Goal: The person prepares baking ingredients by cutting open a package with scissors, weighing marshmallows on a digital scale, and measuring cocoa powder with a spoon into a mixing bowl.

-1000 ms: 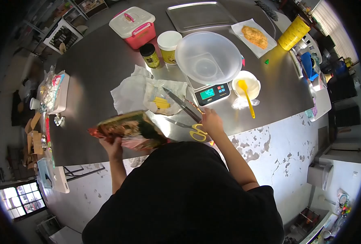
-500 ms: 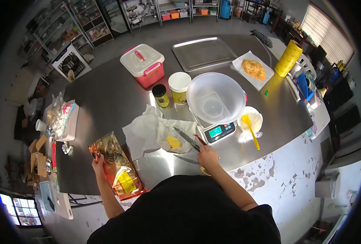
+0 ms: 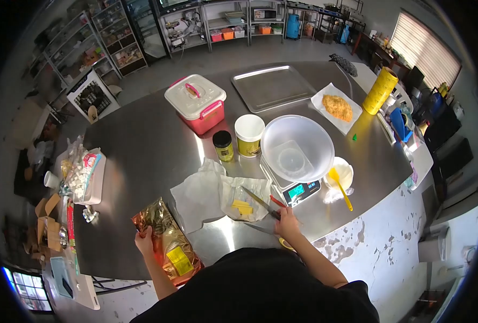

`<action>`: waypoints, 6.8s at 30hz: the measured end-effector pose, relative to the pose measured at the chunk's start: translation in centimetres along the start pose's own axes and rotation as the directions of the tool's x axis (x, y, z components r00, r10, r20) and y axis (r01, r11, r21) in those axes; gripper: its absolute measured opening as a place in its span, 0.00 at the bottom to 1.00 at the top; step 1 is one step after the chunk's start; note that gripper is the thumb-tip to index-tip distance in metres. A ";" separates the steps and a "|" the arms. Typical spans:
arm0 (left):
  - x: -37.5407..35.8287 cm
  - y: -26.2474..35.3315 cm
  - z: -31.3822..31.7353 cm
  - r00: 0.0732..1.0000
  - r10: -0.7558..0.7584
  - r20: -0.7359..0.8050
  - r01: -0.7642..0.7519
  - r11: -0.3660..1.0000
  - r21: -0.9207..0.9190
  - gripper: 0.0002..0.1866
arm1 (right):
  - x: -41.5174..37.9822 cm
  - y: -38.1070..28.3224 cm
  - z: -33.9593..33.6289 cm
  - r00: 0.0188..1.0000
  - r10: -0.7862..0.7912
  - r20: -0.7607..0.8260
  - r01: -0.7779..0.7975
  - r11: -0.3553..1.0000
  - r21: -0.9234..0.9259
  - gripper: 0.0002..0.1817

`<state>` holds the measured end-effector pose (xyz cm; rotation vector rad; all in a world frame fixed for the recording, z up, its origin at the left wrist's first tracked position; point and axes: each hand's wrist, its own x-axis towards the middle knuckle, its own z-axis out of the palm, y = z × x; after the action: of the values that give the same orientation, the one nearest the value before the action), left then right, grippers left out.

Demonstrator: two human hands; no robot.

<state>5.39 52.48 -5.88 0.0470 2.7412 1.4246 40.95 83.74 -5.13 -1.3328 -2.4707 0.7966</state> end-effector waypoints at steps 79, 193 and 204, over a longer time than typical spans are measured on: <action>-10.3 20.7 9.7 0.568 0.461 0.682 0.783 -0.046 -0.621 0.23 | 2.9 -17.0 -2.8 0.908 -0.403 0.117 0.223 0.699 0.679 0.14; -15.0 16.7 10.5 0.077 0.427 0.901 -0.224 0.888 -0.401 0.06 | -4.3 -7.6 -7.8 0.984 -0.114 0.135 -0.093 0.312 0.946 0.15; -22.5 21.4 9.3 -0.025 0.541 0.841 -0.600 0.664 -0.445 0.16 | -6.6 -7.1 -6.4 0.985 -0.159 0.063 0.031 0.531 0.847 0.16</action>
<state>28.44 71.25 7.06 1.6698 1.5773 0.7791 42.44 77.49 4.48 -0.7492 -1.7093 1.7889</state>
